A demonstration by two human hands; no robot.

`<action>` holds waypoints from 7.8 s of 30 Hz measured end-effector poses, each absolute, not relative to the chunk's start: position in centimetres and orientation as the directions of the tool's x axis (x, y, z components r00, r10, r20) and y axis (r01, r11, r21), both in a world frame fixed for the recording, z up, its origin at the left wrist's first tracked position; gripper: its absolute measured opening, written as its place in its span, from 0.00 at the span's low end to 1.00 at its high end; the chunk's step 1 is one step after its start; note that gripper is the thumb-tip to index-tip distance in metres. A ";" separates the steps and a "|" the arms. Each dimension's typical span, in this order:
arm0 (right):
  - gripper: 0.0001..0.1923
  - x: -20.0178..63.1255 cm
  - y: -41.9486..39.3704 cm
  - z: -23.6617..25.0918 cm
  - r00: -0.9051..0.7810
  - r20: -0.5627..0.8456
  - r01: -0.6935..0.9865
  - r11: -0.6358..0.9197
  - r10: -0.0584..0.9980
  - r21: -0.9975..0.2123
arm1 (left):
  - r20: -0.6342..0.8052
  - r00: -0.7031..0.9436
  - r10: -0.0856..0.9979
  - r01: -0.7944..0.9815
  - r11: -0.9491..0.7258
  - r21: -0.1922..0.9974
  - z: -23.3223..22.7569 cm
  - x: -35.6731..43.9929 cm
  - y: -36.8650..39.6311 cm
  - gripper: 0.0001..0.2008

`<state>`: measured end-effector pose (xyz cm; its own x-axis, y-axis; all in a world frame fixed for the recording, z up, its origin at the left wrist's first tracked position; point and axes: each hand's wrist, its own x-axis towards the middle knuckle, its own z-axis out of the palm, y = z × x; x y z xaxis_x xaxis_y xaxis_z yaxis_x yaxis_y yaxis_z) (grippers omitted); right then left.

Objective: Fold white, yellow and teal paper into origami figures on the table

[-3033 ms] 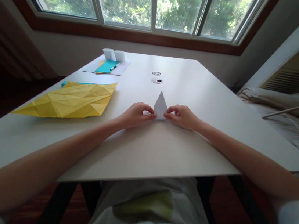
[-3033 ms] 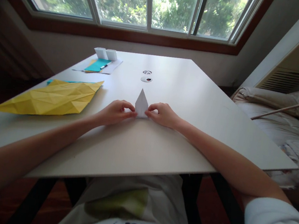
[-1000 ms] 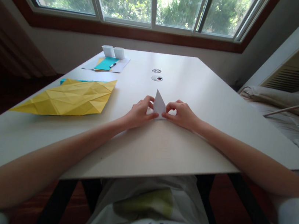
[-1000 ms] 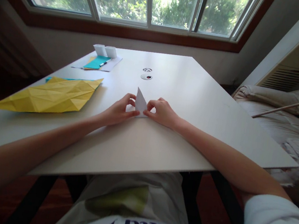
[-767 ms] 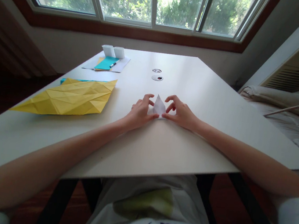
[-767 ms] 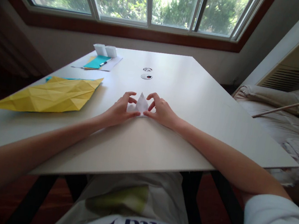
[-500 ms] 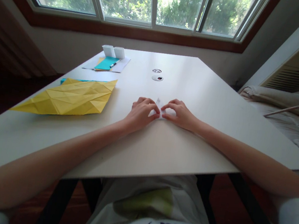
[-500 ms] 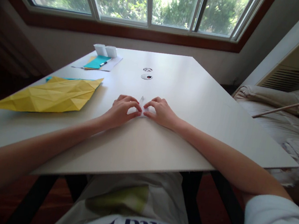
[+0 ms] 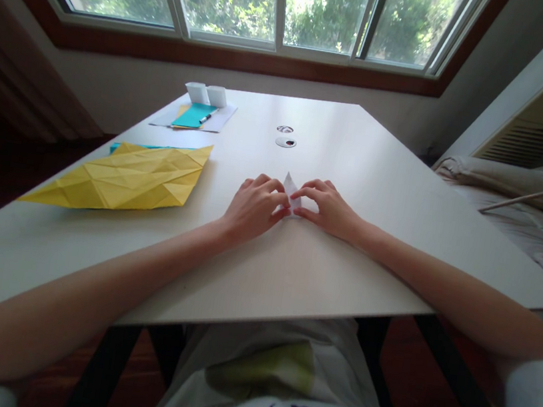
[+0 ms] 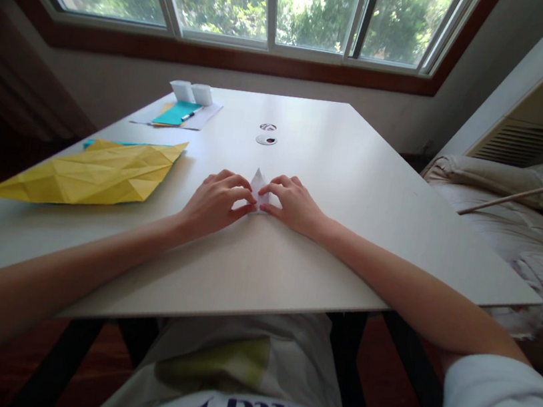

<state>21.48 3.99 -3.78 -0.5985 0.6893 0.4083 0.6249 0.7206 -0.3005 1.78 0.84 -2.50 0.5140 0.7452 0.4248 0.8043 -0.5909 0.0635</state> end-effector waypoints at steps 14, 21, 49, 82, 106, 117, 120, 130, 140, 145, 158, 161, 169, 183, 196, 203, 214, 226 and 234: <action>0.08 21.2 3.2 -3.4 -0.601 0.448 0.612 0.741 0.662 -0.275 | 0.385 0.462 0.799 0.812 -0.556 0.179 -2.6 1.9 0.9 0.09; 0.07 21.0 3.3 -3.3 -0.609 0.424 0.621 0.735 0.671 -0.272 | 0.370 0.465 0.804 0.797 -0.562 0.222 -2.6 1.8 1.1 0.10; 0.08 22.0 4.4 -2.7 -0.703 0.307 0.546 0.764 0.641 -0.345 | 0.238 0.543 0.806 0.731 -0.593 0.339 -2.8 0.6 2.6 0.08; 0.19 22.9 4.9 -3.6 -0.615 0.332 0.595 0.697 0.715 -0.400 | 0.309 0.269 0.912 0.825 -0.384 0.416 -2.7 0.2 2.5 0.16; 0.17 22.6 3.6 -2.5 -0.840 0.319 0.366 0.892 0.439 -0.264 | 0.365 0.336 0.868 0.767 -0.477 0.429 -2.5 0.4 2.2 0.12; 0.18 23.0 3.9 -1.7 -0.509 0.588 0.482 0.774 0.629 -0.411 | 0.348 0.382 0.856 0.769 -0.503 0.394 -2.7 0.4 2.2 0.07; 0.20 22.8 4.0 -2.2 -0.550 0.509 0.489 0.749 0.662 -0.446 | 0.362 0.397 0.844 0.760 -0.523 0.386 -2.9 0.4 2.3 0.06; 0.04 21.8 4.1 -3.1 -0.553 0.401 0.553 0.682 0.731 -0.479 | 0.359 0.460 0.812 0.723 -0.577 0.379 -3.2 0.5 2.5 0.06; 0.05 21.9 4.0 -3.1 -0.564 0.401 0.534 0.689 0.722 -0.489 | 0.376 0.456 0.806 0.708 -0.585 0.395 -3.0 0.6 2.4 0.05; 0.05 21.8 3.9 -3.0 -0.568 0.396 0.533 0.689 0.722 -0.491 | 0.383 0.462 0.800 0.684 -0.596 0.420 -3.2 0.7 2.6 0.05; 0.09 22.2 4.4 -2.4 -0.419 0.452 0.444 0.612 0.788 -0.655 | 0.312 0.319 0.895 0.613 -0.446 0.652 -3.1 0.2 2.7 0.21; 0.11 22.1 4.5 -2.6 -0.409 0.431 0.378 0.579 0.804 -0.722 | 0.238 0.345 0.908 0.461 -0.385 0.800 -3.2 0.3 2.8 0.30; 0.11 21.6 4.0 -2.8 -0.499 0.392 0.317 0.584 0.773 -0.747 | 0.225 0.292 0.930 0.120 -0.269 0.956 -2.3 1.9 1.6 0.34; 0.23 21.5 4.3 -3.0 -0.458 0.265 0.122 0.355 0.849 -0.927 | 0.181 0.165 0.970 -0.045 -0.176 0.983 -1.8 1.9 1.5 0.26; 0.16 21.6 3.9 -2.4 -0.425 0.242 0.053 0.291 0.872 -0.955 | 0.127 0.248 0.960 -0.010 -0.128 0.992 -2.2 1.7 1.6 0.24; 0.18 21.6 3.7 -2.3 -0.445 0.165 0.147 0.254 0.880 -0.956 | 0.095 0.223 0.970 -0.043 -0.088 0.995 -1.9 1.8 1.4 0.22; 0.19 21.8 3.7 -2.4 -0.540 0.077 0.285 0.268 0.838 -0.920 | 0.138 0.229 0.964 -0.007 -0.140 0.990 -1.8 1.7 1.4 0.21; 0.16 21.9 3.9 -2.6 -0.522 0.166 0.247 0.334 0.836 -0.910 | 0.422 0.197 0.885 0.280 -0.463 0.841 -2.5 1.9 1.1 0.13; 0.16 21.5 3.7 -2.7 -0.529 0.264 0.130 0.385 0.806 -0.914 | 0.426 0.180 0.887 0.213 -0.458 0.863 -2.2 1.8 1.3 0.07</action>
